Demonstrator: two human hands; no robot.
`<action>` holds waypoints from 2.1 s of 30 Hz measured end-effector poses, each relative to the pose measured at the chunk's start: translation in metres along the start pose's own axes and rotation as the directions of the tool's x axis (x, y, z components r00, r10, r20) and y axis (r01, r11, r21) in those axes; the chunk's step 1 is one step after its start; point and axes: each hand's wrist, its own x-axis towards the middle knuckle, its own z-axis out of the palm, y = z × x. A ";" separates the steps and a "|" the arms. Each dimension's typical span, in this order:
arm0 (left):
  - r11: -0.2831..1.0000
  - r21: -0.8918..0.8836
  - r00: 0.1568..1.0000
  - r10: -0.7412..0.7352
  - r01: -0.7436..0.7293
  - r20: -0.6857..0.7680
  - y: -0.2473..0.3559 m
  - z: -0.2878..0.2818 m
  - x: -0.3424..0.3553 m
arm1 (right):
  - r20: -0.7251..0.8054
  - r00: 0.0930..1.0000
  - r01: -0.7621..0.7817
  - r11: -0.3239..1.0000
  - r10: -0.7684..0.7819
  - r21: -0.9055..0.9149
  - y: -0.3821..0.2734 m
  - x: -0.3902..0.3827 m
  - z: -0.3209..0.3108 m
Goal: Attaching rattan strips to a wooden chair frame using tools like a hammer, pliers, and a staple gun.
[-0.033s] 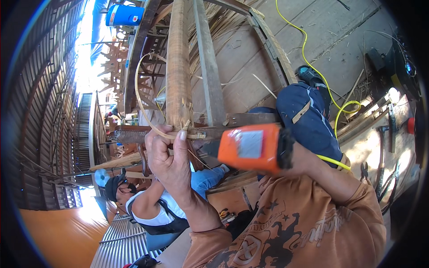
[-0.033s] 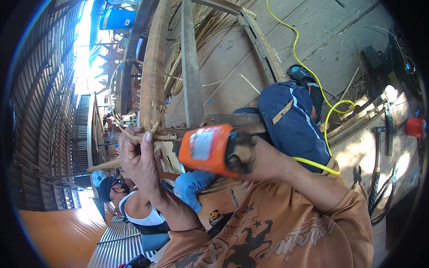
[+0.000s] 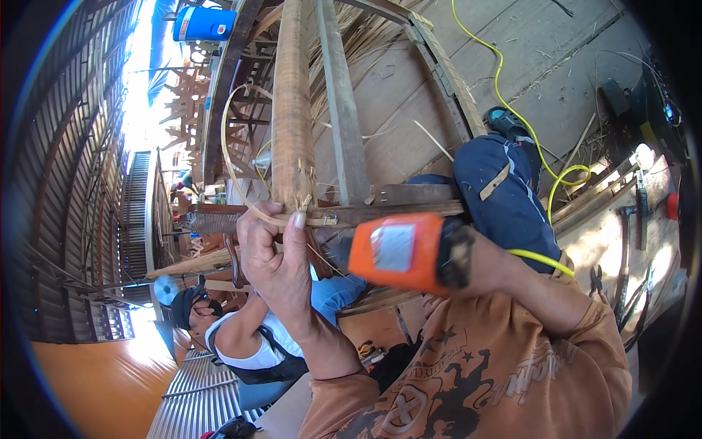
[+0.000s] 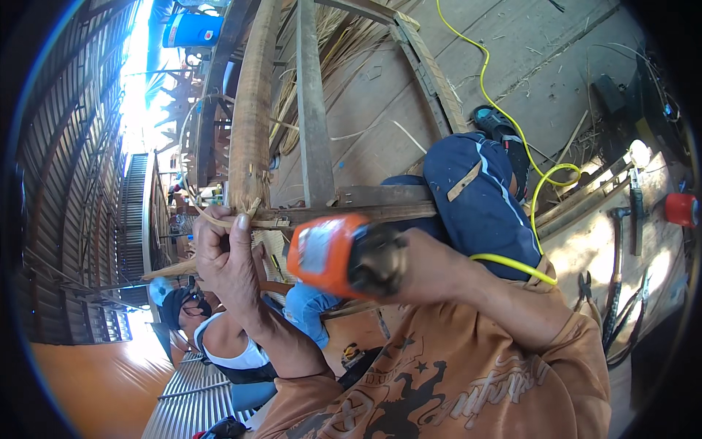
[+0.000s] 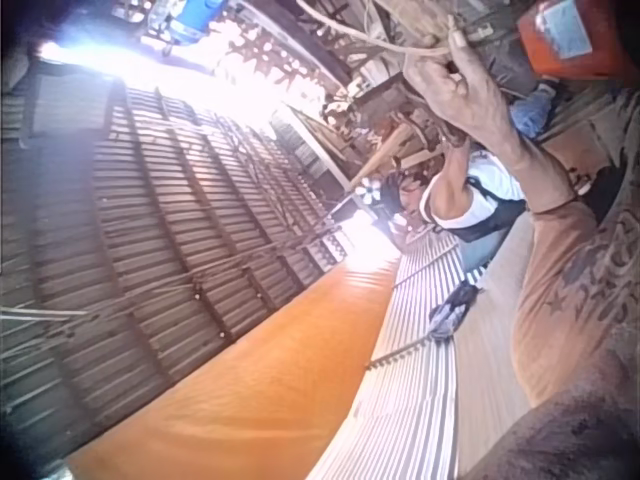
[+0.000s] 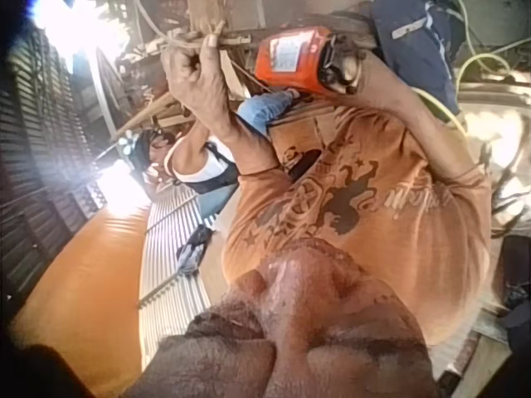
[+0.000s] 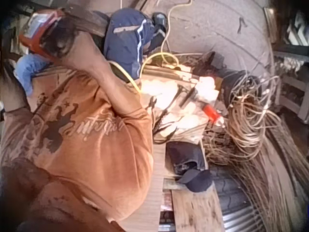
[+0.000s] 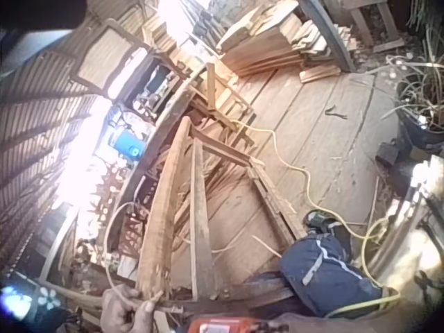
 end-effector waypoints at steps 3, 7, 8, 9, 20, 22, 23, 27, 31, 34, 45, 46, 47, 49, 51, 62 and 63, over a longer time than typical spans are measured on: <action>0.999 -0.037 1.000 0.015 -0.015 -0.001 -0.003 -0.003 0.003 | 0.304 0.876 -0.355 0.928 0.373 -0.114 -0.035 0.001 0.008; 0.999 0.021 0.999 0.035 -0.035 0.023 -0.001 -0.005 0.003 | 0.361 0.830 -0.182 0.819 0.424 -0.544 -0.050 -0.005 0.036; 0.994 0.061 0.996 0.086 -0.087 0.019 0.001 -0.004 0.003 | 0.330 0.853 -0.094 0.740 0.405 -0.666 -0.047 -0.010 0.050; 0.984 0.144 0.995 0.104 -0.105 0.012 0.005 -0.005 0.002 | 0.301 0.891 -0.008 0.675 0.339 -0.738 -0.036 -0.015 0.060; 0.988 -0.146 0.998 0.060 -0.055 0.028 0.028 0.024 0.004 | 0.123 0.815 -0.238 0.522 0.566 -0.819 0.053 -0.045 0.085; 0.975 -0.224 0.995 0.008 0.015 0.100 0.024 0.022 0.006 | 0.195 0.841 -0.201 0.626 0.505 -0.754 0.032 -0.049 0.066; 0.978 -0.207 0.995 0.035 -0.015 0.097 0.023 0.021 0.004 | 0.134 0.926 -0.197 0.756 0.352 -0.625 0.021 -0.060 0.055; 0.999 -0.034 0.998 -0.014 0.016 0.062 0.009 0.015 0.004 | -0.568 0.799 -0.430 0.848 0.198 -0.310 0.013 -0.168 -0.015; 0.991 -0.045 0.992 0.124 -0.124 0.002 -0.011 0.009 -0.002 | -0.968 0.246 -0.963 0.125 0.052 -0.238 0.047 -0.305 -0.057; 0.994 -0.046 0.995 0.101 -0.100 0.021 -0.020 0.004 -0.008 | -0.988 0.057 -0.991 -0.110 0.145 -0.073 0.075 -0.371 -0.044; 0.966 -0.079 0.969 0.243 -0.245 -0.036 -0.028 0.007 -0.004 | -0.977 0.165 -0.955 0.269 0.137 -0.124 0.015 -0.331 -0.050; 0.968 -0.102 0.974 0.227 -0.228 -0.027 -0.028 0.008 -0.003 | -0.939 0.030 -0.872 0.469 0.343 0.143 -0.002 -0.308 -0.055; 0.965 -0.139 0.975 0.220 -0.222 -0.031 -0.029 0.009 -0.002 | -0.917 0.102 -0.649 0.724 0.386 0.233 -0.016 -0.280 -0.051; 0.966 -0.139 0.976 0.214 -0.217 -0.038 -0.028 0.010 -0.001 | -0.888 0.254 -0.244 0.914 0.383 0.324 -0.038 -0.214 -0.040; 0.960 -0.122 0.968 0.248 -0.251 -0.040 -0.027 0.010 -0.001 | -0.767 0.470 0.097 0.838 0.437 0.537 -0.052 -0.149 -0.019; 0.950 -0.117 0.957 0.287 -0.289 -0.038 -0.018 0.008 0.001 | -0.003 0.860 -0.109 0.189 0.510 0.976 -0.047 -0.031 0.128; 0.947 -0.105 0.953 0.300 -0.303 -0.042 -0.017 0.008 0.001 | 0.032 0.848 -0.121 0.133 0.529 0.984 -0.049 -0.032 0.130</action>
